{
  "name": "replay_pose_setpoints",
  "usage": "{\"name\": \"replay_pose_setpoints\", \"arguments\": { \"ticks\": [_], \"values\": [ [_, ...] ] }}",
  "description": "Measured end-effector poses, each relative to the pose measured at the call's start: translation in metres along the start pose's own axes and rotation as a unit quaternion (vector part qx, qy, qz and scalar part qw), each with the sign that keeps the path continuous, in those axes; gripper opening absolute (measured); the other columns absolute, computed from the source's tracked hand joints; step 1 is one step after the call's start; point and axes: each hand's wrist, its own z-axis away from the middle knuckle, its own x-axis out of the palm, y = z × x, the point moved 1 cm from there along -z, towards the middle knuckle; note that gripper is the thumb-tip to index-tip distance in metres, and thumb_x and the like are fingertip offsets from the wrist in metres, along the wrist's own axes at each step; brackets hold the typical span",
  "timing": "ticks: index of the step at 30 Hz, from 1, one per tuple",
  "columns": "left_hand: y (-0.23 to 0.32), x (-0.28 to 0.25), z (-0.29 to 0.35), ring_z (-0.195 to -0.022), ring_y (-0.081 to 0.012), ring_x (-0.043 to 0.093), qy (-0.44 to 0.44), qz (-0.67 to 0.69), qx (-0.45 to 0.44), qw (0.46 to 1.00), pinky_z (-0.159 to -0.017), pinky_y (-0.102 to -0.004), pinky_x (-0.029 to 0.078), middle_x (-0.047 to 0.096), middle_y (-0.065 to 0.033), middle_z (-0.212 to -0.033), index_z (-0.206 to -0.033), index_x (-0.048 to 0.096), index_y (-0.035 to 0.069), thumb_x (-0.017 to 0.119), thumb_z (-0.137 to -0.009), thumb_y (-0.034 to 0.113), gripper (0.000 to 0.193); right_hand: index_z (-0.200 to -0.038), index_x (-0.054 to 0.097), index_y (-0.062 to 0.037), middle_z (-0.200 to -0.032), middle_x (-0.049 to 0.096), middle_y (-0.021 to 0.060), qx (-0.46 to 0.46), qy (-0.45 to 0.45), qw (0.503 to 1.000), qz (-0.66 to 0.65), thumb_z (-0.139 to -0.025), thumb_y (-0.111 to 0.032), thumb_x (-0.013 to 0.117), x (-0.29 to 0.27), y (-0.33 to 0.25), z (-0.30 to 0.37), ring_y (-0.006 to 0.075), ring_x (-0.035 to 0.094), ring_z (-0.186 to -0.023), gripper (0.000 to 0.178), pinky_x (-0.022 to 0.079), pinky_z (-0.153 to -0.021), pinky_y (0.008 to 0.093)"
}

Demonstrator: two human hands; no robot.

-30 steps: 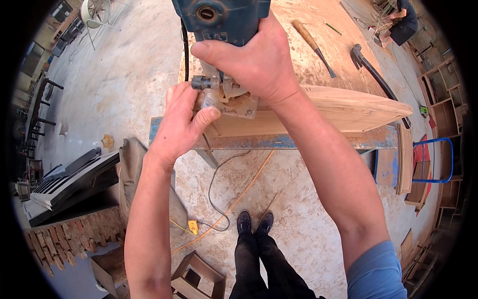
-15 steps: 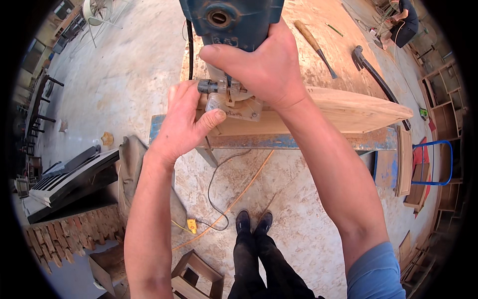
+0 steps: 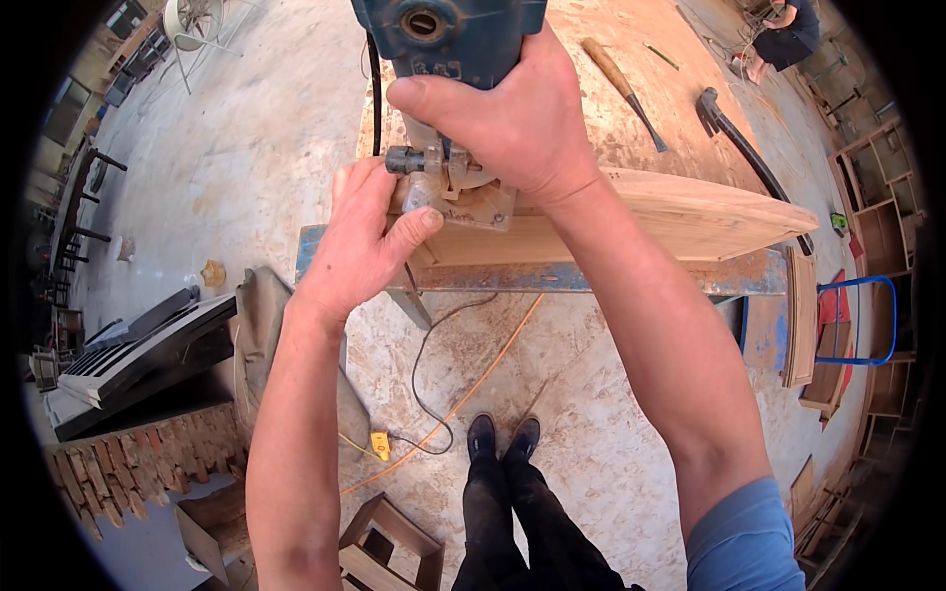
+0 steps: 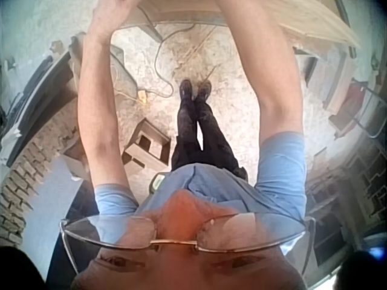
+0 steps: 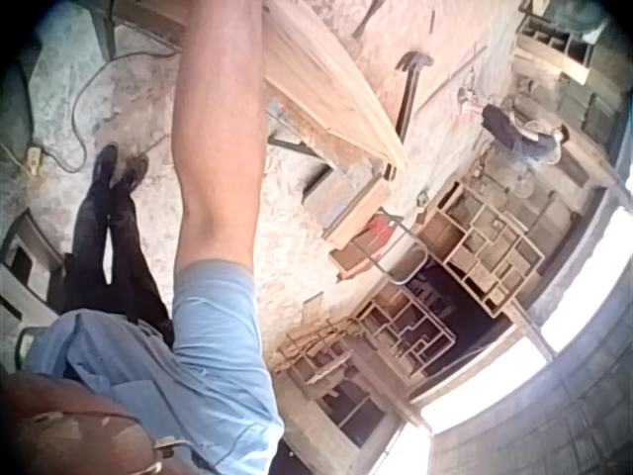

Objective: The person assembles a wooden frame by joining two pieces of wood with a hammer and then uses a handheld router to smooth the edges. The person handles wooden planks, a hammer, and a router on a workbench in a workshop.

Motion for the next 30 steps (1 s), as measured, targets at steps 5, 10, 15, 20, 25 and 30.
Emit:
{"name": "replay_pose_setpoints", "arguments": {
  "ticks": [5, 10, 15, 20, 25, 30],
  "values": [
    [-0.001, 0.002, -0.001, -0.103, -0.0344, 0.041, 0.012, 0.017, 0.007, 1.000, -0.095, -0.0429, 0.040, 0.048, -0.0163, -0.103, -0.103, 0.056, -0.003, 0.067, -0.092, 0.051, 0.056, -0.121, 0.060, -0.0014, -0.107, 0.070, 0.0122, 0.006, -0.001, 1.000, -0.003, -0.071, -0.023, 0.088, 0.000, 0.002, -0.001, 0.0225, 0.067, -0.097, 0.062, 0.054, -0.087, 0.0361],
    [-0.001, 0.001, -0.002, -0.103, -0.0346, 0.041, 0.003, 0.011, 0.001, 1.000, -0.095, -0.0435, 0.040, 0.049, -0.0167, -0.104, -0.102, 0.056, -0.003, 0.067, -0.092, 0.052, 0.057, -0.121, 0.060, -0.0014, -0.107, 0.070, 0.0122, 0.015, -0.007, 1.000, -0.006, -0.071, -0.023, 0.088, 0.000, 0.001, -0.001, 0.0224, 0.067, -0.097, 0.062, 0.054, -0.087, 0.0360],
    [-0.002, 0.001, -0.002, -0.105, -0.0352, 0.042, 0.003, 0.014, 0.006, 1.000, -0.098, -0.0439, 0.039, 0.050, -0.0173, -0.107, -0.107, 0.057, -0.003, 0.066, -0.092, 0.053, 0.059, -0.121, 0.059, -0.0014, -0.108, 0.070, 0.0120, 0.018, -0.007, 1.000, -0.003, -0.071, -0.024, 0.088, 0.001, 0.001, -0.002, 0.0219, 0.067, -0.099, 0.062, 0.054, -0.087, 0.0362],
    [-0.001, 0.000, -0.003, -0.108, -0.0352, 0.041, -0.009, 0.021, -0.001, 1.000, -0.100, -0.0442, 0.038, 0.051, -0.0177, -0.112, -0.117, 0.058, -0.002, 0.064, -0.092, 0.055, 0.063, -0.121, 0.059, -0.0014, -0.109, 0.070, 0.0120, 0.055, -0.007, 0.998, -0.001, -0.071, -0.024, 0.088, 0.000, -0.011, -0.003, 0.0217, 0.066, -0.099, 0.062, 0.054, -0.088, 0.0363],
    [0.001, -0.001, -0.003, -0.109, -0.0352, 0.040, -0.016, 0.029, -0.009, 0.999, -0.102, -0.0449, 0.036, 0.050, -0.0173, -0.113, -0.122, 0.058, -0.001, 0.062, -0.092, 0.059, 0.068, -0.121, 0.059, -0.0015, -0.108, 0.070, 0.0117, -0.009, 0.002, 0.999, 0.036, -0.071, -0.024, 0.088, 0.003, -0.020, 0.003, 0.0218, 0.066, -0.099, 0.062, 0.054, -0.088, 0.0362],
    [0.002, -0.001, -0.005, -0.110, -0.0353, 0.040, -0.031, 0.020, -0.014, 0.999, -0.104, -0.0448, 0.034, 0.050, -0.0175, -0.114, -0.123, 0.058, -0.001, 0.060, -0.092, 0.062, 0.070, -0.121, 0.059, -0.0018, -0.107, 0.070, 0.0112, -0.001, -0.009, 1.000, 0.016, -0.072, -0.024, 0.088, 0.000, -0.004, 0.000, 0.0217, 0.066, -0.098, 0.061, 0.054, -0.087, 0.0361]
  ]
}}
